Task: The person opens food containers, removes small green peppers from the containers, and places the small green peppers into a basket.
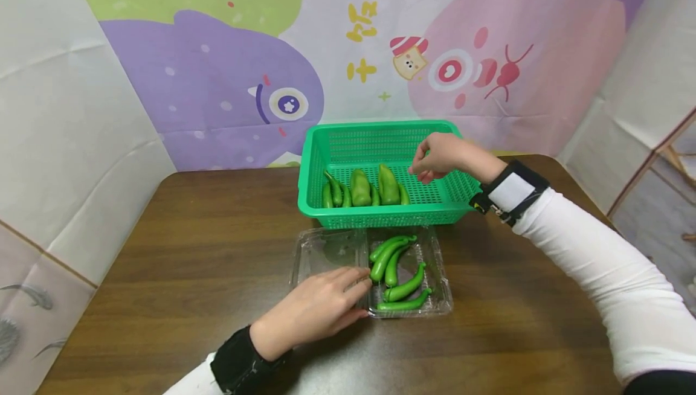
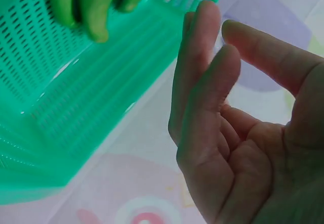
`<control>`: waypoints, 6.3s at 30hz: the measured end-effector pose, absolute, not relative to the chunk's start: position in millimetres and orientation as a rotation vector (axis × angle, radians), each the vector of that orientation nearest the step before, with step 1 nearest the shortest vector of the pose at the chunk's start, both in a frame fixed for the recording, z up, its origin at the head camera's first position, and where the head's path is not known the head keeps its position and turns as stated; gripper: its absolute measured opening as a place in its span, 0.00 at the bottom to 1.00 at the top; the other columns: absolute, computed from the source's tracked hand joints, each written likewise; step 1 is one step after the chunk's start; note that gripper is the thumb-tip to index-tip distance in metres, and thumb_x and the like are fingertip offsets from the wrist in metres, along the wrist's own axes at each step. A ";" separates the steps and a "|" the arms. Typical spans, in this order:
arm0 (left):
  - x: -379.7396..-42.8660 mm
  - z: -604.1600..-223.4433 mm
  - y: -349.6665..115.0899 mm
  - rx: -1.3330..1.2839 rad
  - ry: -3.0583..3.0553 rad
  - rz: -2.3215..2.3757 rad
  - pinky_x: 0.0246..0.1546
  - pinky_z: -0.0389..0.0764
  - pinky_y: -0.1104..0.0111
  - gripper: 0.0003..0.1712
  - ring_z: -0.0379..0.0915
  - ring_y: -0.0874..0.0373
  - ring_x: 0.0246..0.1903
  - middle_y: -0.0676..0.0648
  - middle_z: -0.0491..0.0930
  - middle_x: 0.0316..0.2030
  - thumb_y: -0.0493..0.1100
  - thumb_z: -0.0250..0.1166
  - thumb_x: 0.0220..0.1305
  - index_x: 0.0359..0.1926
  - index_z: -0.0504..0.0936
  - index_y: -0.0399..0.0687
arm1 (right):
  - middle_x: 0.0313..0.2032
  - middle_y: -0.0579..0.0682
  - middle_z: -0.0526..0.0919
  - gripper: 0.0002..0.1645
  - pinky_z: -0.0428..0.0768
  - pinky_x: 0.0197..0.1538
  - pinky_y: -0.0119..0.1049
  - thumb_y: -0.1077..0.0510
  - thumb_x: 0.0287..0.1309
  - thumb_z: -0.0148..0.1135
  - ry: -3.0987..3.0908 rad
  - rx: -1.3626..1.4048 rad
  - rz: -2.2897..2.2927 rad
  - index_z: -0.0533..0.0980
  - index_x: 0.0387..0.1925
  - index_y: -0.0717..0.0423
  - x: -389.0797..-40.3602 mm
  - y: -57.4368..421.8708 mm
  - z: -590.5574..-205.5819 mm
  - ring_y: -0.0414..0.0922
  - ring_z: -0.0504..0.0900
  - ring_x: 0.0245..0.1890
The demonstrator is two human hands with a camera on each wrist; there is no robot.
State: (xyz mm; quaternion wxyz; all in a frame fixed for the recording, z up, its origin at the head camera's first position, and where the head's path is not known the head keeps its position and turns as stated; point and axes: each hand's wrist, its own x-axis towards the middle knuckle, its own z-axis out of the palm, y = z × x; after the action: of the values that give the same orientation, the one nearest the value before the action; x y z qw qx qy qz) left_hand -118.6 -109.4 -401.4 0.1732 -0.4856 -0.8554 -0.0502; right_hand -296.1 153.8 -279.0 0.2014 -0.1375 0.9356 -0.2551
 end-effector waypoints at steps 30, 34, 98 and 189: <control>-119.0 -400.8 -108.9 -1.371 -2.429 -0.131 0.50 0.81 0.67 0.22 0.76 0.56 0.51 0.47 0.77 0.53 0.54 0.64 0.61 0.51 0.78 0.46 | 0.18 0.48 0.83 0.12 0.83 0.31 0.33 0.60 0.60 0.60 2.393 -0.698 -0.575 0.82 0.22 0.55 -200.6 144.1 -334.3 0.42 0.84 0.21; -118.8 -401.2 -108.7 -1.376 -2.425 -0.137 0.51 0.80 0.67 0.23 0.76 0.56 0.51 0.47 0.77 0.52 0.54 0.64 0.60 0.51 0.78 0.46 | 0.17 0.47 0.83 0.13 0.82 0.32 0.30 0.61 0.60 0.61 2.390 -0.670 -0.496 0.83 0.20 0.56 -198.2 140.7 -345.5 0.41 0.83 0.18; -118.7 -400.1 -108.2 -1.384 -2.434 -0.138 0.51 0.80 0.67 0.23 0.76 0.56 0.52 0.46 0.77 0.54 0.54 0.64 0.61 0.52 0.78 0.46 | 0.20 0.54 0.82 0.56 0.82 0.25 0.35 0.60 0.58 0.63 2.488 -0.378 -0.648 0.35 0.68 0.78 -204.7 113.3 -395.0 0.46 0.83 0.19; -117.3 -403.2 -107.8 -1.375 -2.412 -0.139 0.48 0.81 0.68 0.22 0.76 0.56 0.50 0.47 0.78 0.52 0.53 0.65 0.60 0.50 0.79 0.46 | 0.45 0.62 0.75 0.19 0.84 0.47 0.44 0.59 0.61 0.60 2.376 -0.418 -1.357 0.68 0.50 0.63 -235.4 161.1 -316.2 0.50 0.85 0.38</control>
State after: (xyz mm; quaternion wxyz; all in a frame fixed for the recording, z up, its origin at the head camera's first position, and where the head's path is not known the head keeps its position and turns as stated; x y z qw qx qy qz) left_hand -117.3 -107.8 -403.2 0.1801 -0.4866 -0.8534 -0.0493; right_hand -235.4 161.1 -316.2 0.1855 -0.1483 0.8435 -0.4818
